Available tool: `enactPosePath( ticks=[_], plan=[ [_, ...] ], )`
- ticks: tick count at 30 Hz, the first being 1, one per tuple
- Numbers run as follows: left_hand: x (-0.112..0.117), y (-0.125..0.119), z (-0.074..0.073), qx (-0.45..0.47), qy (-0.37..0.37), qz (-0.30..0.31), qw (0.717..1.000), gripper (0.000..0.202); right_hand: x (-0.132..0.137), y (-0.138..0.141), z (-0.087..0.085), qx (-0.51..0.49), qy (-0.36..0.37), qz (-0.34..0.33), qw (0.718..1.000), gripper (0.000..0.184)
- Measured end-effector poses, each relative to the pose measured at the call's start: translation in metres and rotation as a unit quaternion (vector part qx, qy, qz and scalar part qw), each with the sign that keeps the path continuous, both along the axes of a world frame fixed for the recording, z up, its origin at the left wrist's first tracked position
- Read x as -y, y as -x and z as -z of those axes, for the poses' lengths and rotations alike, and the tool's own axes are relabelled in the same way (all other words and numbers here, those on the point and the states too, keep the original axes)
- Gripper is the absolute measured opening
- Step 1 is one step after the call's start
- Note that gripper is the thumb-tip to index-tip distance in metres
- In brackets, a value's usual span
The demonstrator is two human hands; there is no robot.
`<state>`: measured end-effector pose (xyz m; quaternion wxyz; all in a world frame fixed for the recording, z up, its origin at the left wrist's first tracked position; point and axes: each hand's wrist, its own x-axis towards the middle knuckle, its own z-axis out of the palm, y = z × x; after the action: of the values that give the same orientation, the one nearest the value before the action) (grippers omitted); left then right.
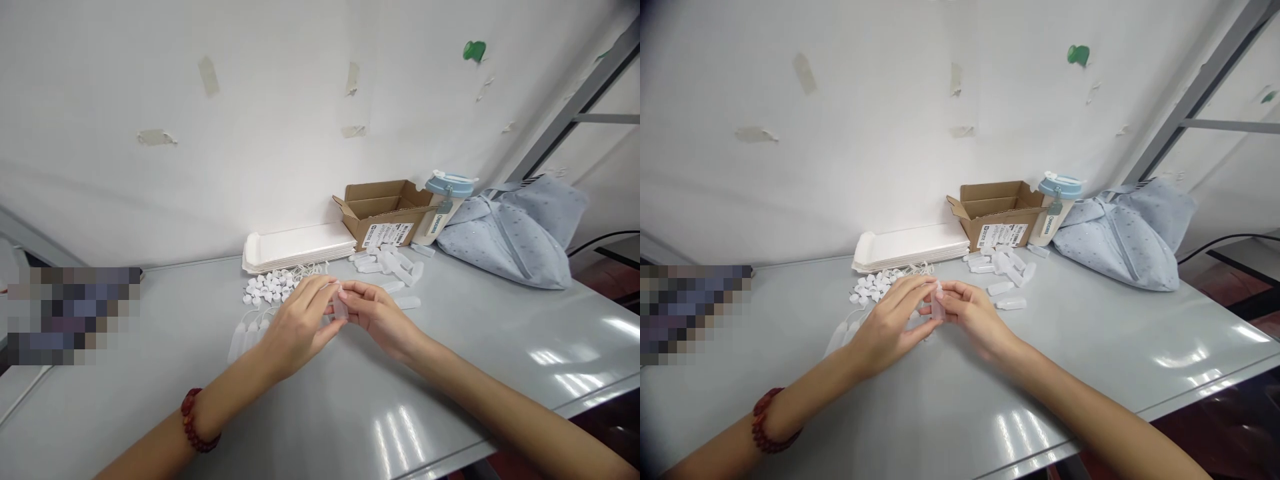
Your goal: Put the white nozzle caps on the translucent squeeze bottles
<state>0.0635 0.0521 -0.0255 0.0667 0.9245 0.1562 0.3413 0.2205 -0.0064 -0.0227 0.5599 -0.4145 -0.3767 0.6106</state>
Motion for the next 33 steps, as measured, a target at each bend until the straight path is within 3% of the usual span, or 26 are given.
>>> enactPosePath(
  ticks=[4,7,11,15,17,24,33],
  plan=[
    [-0.003,-0.001,0.001,0.034,0.039,0.002,0.999,0.044,-0.001,-0.001,-0.002,-0.027,-0.004,-0.028,0.999,0.022],
    [-0.003,-0.002,0.001,0.029,0.041,0.004,0.999,0.04,-0.001,-0.002,-0.002,0.009,-0.017,-0.033,0.999,0.024],
    [-0.001,-0.007,0.001,-0.001,0.045,-0.007,0.999,0.031,-0.001,-0.001,0.0,0.167,-0.035,-0.021,0.985,0.026],
    [0.002,-0.011,0.004,-0.039,0.061,-0.034,0.997,0.032,-0.004,-0.001,0.009,0.341,-0.029,0.062,0.937,0.033],
    [0.003,-0.012,0.006,-0.05,0.068,-0.047,0.995,0.03,-0.007,-0.002,0.014,0.353,-0.039,0.086,0.931,0.036],
    [0.0,-0.011,0.009,-0.075,0.094,-0.055,0.991,0.032,-0.014,-0.009,0.018,0.34,-0.039,0.055,0.938,0.023],
    [0.003,-0.011,0.014,-0.113,0.143,-0.072,0.981,0.033,-0.013,-0.009,0.018,0.442,-0.053,0.027,0.895,0.017]
  ],
)
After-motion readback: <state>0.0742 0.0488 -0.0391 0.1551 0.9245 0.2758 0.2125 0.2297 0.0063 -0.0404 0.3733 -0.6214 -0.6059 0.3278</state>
